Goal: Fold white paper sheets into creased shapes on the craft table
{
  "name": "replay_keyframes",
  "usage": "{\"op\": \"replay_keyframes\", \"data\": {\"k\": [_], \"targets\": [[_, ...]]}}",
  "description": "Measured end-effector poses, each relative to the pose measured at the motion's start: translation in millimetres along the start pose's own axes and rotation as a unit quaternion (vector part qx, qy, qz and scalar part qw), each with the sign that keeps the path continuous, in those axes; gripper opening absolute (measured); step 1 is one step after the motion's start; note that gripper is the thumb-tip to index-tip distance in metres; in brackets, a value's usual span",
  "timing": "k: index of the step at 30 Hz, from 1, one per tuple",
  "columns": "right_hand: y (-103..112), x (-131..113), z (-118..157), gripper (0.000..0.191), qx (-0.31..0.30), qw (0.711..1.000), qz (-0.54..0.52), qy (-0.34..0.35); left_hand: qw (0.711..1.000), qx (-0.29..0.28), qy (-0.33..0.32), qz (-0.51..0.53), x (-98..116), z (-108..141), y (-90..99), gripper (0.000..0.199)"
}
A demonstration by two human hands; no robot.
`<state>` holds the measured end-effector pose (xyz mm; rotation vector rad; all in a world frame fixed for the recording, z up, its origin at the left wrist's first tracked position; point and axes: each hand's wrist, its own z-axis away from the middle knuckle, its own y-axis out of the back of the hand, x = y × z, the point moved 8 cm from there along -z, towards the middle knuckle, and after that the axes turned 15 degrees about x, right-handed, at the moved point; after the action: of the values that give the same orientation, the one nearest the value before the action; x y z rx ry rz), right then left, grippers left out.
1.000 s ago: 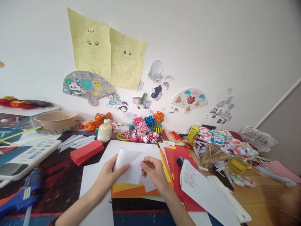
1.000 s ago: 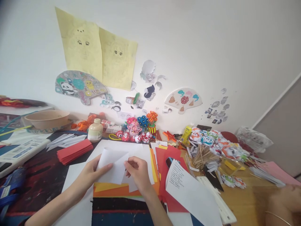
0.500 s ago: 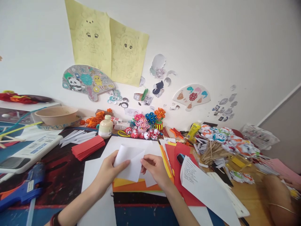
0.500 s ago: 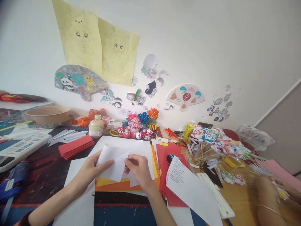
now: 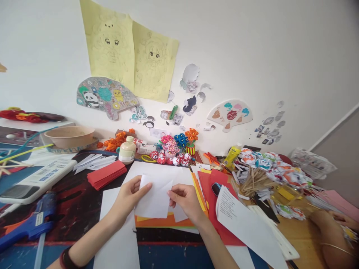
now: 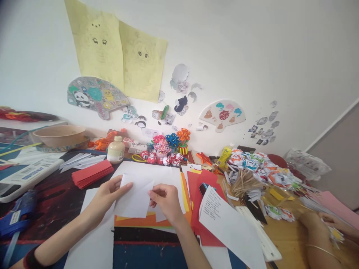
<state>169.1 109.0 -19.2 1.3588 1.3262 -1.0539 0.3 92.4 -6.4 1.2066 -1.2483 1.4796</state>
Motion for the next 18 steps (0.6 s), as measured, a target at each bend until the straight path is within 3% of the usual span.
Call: {"op": "replay_keyframes", "data": {"k": [8, 18], "targets": [[-1, 1, 0, 0.028, -0.004, 1.0, -0.005, -0.004, 1.0, 0.002, -0.008, -0.001, -1, 0, 1.0, 0.033], [-1, 0, 1, 0.026, -0.004, 1.0, 0.0, 0.004, 0.995, 0.069, -0.065, -0.022, -5, -10, 21.1, 0.027]]}}
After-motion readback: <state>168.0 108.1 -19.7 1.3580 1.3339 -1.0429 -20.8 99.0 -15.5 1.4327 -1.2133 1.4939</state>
